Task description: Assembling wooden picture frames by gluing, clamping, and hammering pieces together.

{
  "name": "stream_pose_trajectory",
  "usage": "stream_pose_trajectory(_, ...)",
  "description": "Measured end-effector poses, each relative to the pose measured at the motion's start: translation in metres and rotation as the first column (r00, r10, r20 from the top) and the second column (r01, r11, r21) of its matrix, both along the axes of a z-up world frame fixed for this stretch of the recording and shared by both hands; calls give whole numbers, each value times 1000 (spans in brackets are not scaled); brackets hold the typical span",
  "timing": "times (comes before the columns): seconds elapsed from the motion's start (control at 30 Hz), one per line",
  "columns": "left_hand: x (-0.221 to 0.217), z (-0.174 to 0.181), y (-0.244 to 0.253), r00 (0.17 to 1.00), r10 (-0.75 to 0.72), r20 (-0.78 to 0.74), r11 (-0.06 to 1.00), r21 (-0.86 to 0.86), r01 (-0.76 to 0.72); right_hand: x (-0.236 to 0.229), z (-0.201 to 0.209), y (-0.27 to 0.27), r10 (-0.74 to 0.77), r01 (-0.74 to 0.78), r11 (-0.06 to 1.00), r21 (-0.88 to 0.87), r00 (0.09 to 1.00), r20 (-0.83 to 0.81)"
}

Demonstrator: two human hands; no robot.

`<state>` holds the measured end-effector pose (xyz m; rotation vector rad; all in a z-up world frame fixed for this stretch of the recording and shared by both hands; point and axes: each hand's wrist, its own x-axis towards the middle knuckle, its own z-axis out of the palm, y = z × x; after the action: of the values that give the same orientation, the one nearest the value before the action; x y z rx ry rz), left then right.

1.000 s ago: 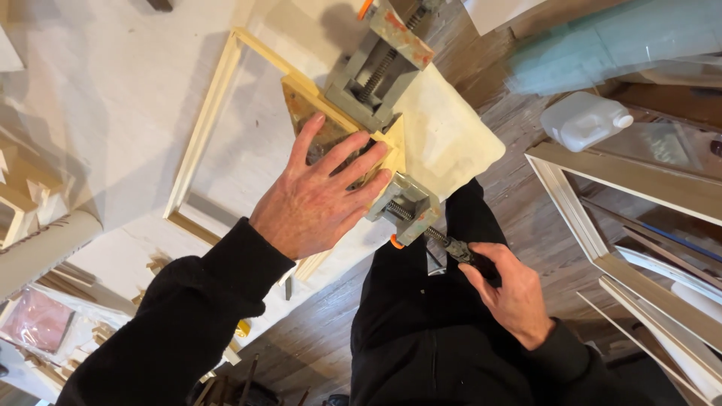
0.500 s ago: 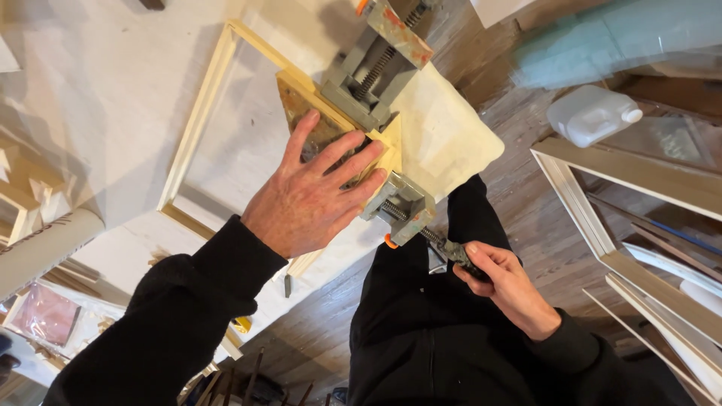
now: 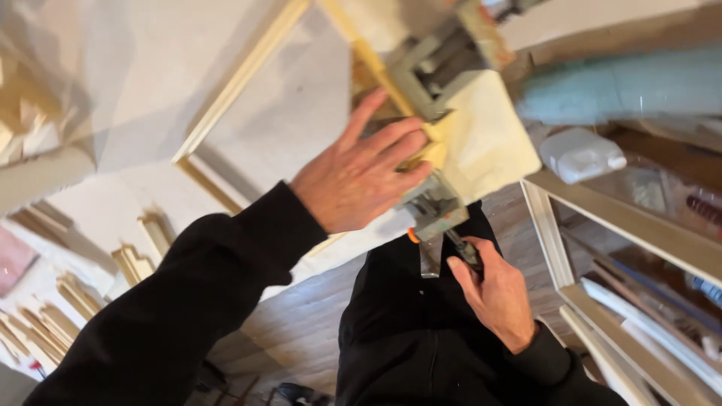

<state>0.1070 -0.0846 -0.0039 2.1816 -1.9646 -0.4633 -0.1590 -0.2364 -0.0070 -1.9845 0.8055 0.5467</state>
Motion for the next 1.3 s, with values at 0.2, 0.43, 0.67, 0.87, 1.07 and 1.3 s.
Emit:
stream_pose_trajectory(0.2,0,5,-2,997,77,-2,992,-99,-77,7,-14,0,5,-12,998,-63,994,-111)
stream_pose_trajectory(0.43,-4,-3,-4,994,108,-24,984,-143,-110,-6,-35,-9,-89,109,986,125,984,-157)
stream_pose_trajectory(0.67,0,-12,-6,989,113,-92,970,-207,-130,-66,-128,-44,73,56,900,433,959,-275)
stream_pose_trajectory(0.87,-27,-7,-11,963,270,-3,931,-253,-262,27,-38,-77,415,-364,888,282,897,-148)
stream_pose_trajectory(1.07,-184,39,-44,364,765,-532,319,-178,-931,216,63,-187,823,-585,565,-582,455,341)
stream_pose_trajectory(1.3,-309,-101,-135,-701,-267,-662,-24,731,-682,330,-48,-246,998,-809,-46,-586,-7,-69)
